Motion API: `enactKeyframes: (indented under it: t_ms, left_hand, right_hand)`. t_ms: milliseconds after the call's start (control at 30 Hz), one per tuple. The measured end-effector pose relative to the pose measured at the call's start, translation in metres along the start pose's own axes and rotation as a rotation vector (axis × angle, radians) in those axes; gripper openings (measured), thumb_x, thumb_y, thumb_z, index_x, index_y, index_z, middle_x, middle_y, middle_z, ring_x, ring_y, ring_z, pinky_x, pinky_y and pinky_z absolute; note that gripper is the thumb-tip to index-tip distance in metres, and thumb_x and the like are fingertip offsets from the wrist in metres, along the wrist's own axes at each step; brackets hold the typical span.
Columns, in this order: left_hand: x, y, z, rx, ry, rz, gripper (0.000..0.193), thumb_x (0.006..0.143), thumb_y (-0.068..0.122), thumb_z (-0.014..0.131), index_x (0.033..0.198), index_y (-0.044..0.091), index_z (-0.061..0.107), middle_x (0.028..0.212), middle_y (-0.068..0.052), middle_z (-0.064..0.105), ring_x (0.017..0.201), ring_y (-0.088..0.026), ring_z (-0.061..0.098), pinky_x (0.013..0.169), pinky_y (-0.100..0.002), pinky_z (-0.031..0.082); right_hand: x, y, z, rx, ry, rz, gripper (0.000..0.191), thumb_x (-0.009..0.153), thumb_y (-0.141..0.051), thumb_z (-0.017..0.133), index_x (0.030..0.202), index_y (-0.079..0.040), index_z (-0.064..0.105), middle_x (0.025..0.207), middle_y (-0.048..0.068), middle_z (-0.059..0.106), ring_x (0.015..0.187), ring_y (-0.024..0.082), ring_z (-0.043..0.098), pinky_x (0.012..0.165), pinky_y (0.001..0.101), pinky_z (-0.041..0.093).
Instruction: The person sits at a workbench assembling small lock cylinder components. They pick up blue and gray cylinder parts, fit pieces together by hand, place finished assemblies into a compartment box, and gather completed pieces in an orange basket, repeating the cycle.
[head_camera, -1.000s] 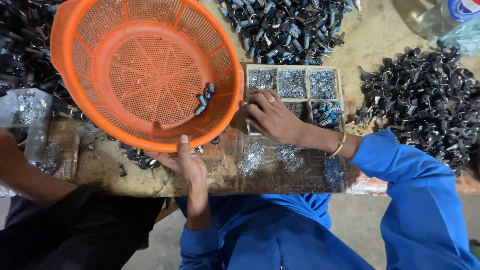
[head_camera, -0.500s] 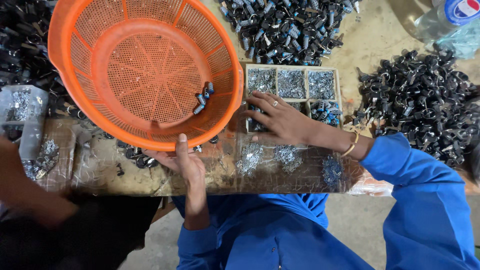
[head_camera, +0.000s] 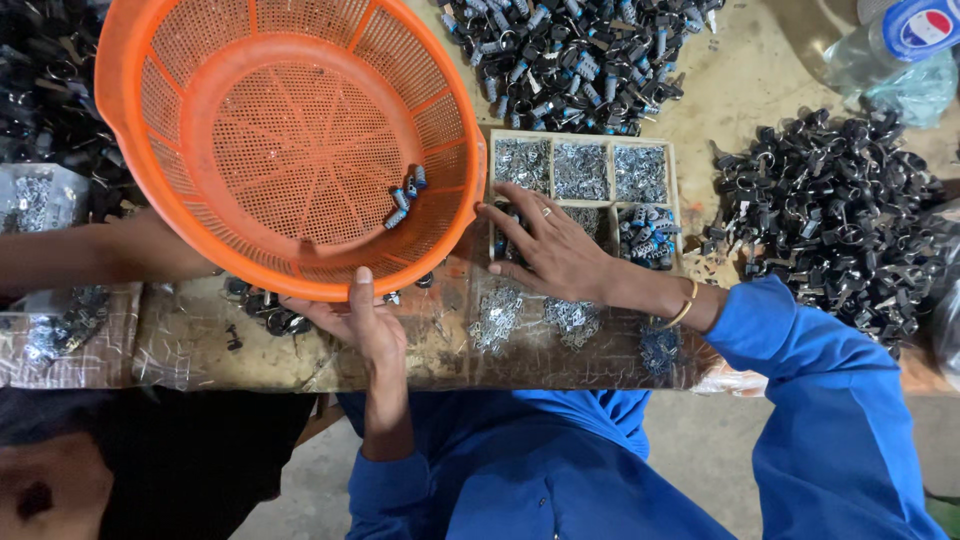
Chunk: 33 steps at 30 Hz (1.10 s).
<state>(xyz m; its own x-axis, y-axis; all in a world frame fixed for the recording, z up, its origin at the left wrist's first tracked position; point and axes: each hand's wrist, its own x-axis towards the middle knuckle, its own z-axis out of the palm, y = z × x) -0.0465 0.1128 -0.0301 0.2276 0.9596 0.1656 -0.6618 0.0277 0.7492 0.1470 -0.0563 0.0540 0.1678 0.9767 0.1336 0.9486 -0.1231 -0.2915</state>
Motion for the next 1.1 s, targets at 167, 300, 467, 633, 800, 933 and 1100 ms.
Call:
enactKeyframes:
  t_ms: [167,300,467,633,800,933,1100]
  left_hand:
    - [0.000,0.001,0.000,0.006,0.001,-0.004,0.100,0.089,-0.012,0.070,0.167,0.016,0.014,0.168,-0.010,0.032,0.153,-0.024,0.038,0.133,-0.046,0.031]
    - [0.002,0.003,0.000,0.006,0.006,0.001,0.100,0.087,-0.012,0.071,0.166,0.016,0.015,0.167,-0.009,0.032,0.153,-0.023,0.037,0.134,-0.045,0.029]
    - [0.003,0.006,-0.001,0.012,0.015,-0.005,0.098,0.087,-0.013,0.072,0.164,0.015,0.019,0.166,-0.009,0.033,0.152,-0.023,0.037,0.134,-0.044,0.029]
    - [0.003,0.010,0.003,0.013,0.015,-0.008,0.097,0.086,-0.014,0.071,0.162,0.016,0.019,0.165,-0.008,0.033,0.151,-0.022,0.037,0.132,-0.043,0.029]
    - [-0.002,0.014,0.004,0.077,-0.014,0.018,0.092,0.087,-0.016,0.072,0.160,0.012,0.023,0.162,-0.010,0.036,0.147,-0.022,0.040,0.130,-0.042,0.031]
    - [-0.006,0.016,0.004,0.117,-0.032,0.040,0.091,0.088,-0.015,0.072,0.159,0.011,0.023,0.159,-0.011,0.038,0.144,-0.022,0.042,0.128,-0.042,0.034]
    - [-0.007,0.016,0.007,0.143,-0.004,0.038,0.089,0.086,-0.013,0.071,0.157,0.011,0.023,0.159,-0.011,0.036,0.144,-0.023,0.042,0.127,-0.043,0.035]
  right_hand:
    - [0.001,-0.003,-0.003,0.009,-0.015,-0.005,0.083,0.098,-0.059,0.052,0.156,-0.003,0.031,0.151,0.025,0.040,0.145,0.044,0.034,0.117,0.0597,0.023]
    - [0.007,0.009,-0.017,0.230,-0.007,0.038,0.064,0.100,-0.047,0.058,0.147,-0.005,0.048,0.143,0.022,0.054,0.139,0.038,0.047,0.115,0.0598,0.026]
    - [0.029,0.013,-0.036,0.441,0.088,0.099,0.026,0.107,-0.026,0.062,0.123,-0.006,0.068,0.125,0.011,0.069,0.120,0.030,0.067,0.102,0.0421,0.054]
    - [0.073,-0.004,-0.043,0.498,0.126,0.054,0.021,0.099,-0.019,0.070,0.116,-0.007,0.068,0.120,0.010,0.069,0.100,0.027,0.071,0.087,0.0388,0.058]
    - [0.121,-0.041,-0.027,0.306,0.085,-0.109,0.030,0.091,-0.030,0.078,0.111,-0.009,0.070,0.110,0.013,0.066,0.099,0.034,0.067,0.085,0.0463,0.056]
    - [0.137,-0.064,-0.009,0.185,0.133,-0.056,0.047,0.076,-0.041,0.082,0.106,-0.007,0.070,0.108,0.021,0.063,0.091,0.041,0.065,0.071,0.0502,0.053]
    - [0.143,-0.064,-0.006,0.403,-0.131,-0.239,0.024,0.088,-0.034,0.070,0.100,-0.013,0.071,0.094,0.009,0.069,0.093,0.033,0.069,0.078,0.0485,0.055]
